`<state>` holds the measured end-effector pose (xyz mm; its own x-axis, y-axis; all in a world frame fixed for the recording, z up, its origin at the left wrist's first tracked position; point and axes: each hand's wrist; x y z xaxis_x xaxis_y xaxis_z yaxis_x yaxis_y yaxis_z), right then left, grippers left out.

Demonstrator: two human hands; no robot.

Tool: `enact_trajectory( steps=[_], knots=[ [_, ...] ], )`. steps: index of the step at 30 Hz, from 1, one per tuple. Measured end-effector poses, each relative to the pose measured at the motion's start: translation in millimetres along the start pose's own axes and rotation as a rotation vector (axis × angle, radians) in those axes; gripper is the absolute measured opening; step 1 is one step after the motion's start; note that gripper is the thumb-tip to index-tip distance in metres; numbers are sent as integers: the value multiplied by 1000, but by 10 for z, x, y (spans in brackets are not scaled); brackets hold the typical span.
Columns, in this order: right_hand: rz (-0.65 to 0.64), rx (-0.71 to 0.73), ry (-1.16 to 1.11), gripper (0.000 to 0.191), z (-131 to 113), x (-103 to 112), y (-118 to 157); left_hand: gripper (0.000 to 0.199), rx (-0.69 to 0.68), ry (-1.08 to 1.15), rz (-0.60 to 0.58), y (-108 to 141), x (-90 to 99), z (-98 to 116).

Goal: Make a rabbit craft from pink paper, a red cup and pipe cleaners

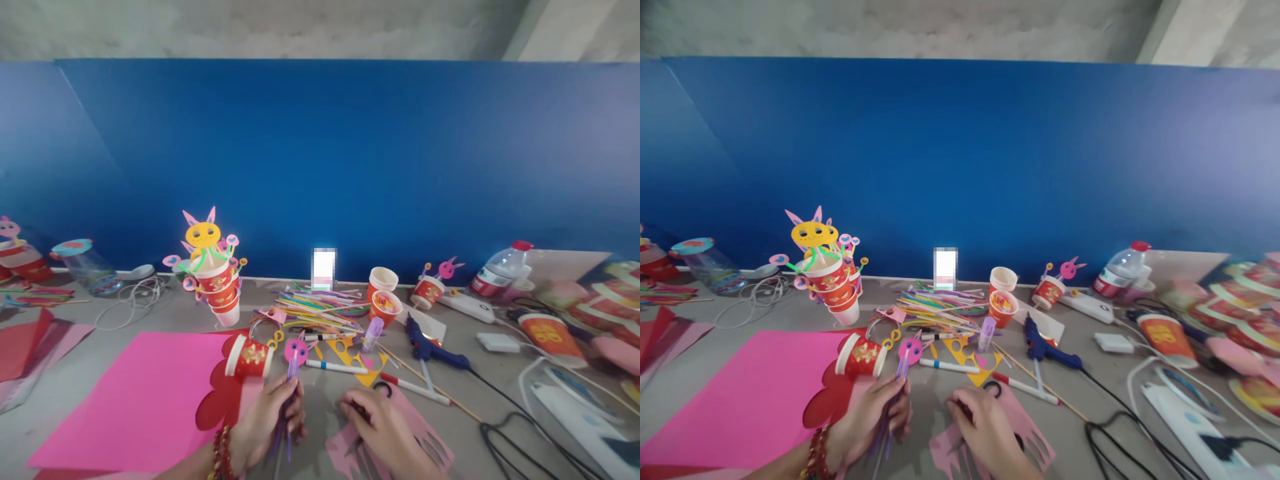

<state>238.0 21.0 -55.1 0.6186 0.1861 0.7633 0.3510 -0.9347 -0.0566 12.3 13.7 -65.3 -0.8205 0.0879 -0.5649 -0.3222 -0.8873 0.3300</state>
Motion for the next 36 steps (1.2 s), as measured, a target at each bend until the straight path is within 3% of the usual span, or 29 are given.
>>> enact_trajectory(
  steps=[13, 16, 20, 22, 28, 36],
  knots=[
    [12, 3, 0, 27, -72, -30, -133, 38, -20, 45, -91, -2, -74, -28],
    [48, -27, -193, 32, -163, -51, -227, 37, -6, 53, -133, 6, -112, -47],
    [-92, -161, -675, 41, -341, -179, -383, 39, -9, 58, -162, 12, -146, -117],
    [-115, -195, -797, 46, -416, -264, -441, 43, 6, 36, -162, -1, -139, -156],
    [-12, -189, -936, 52, -508, -423, -473, 51, 62, -4, -166, -48, -68, -252],
    [-17, -172, -939, 50, -470, -466, -429, 50, 50, 30, -184, -94, -24, -350]
  ],
)
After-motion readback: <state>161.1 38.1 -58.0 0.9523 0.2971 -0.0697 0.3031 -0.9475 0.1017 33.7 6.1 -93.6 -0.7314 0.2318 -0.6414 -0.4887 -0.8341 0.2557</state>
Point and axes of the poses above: each hand's wrist, its own y-axis away from the middle knuckle, its own x-axis out of the back of the hand, z = x × y, and after that the axes turned 2 degrees about -x, right-handed
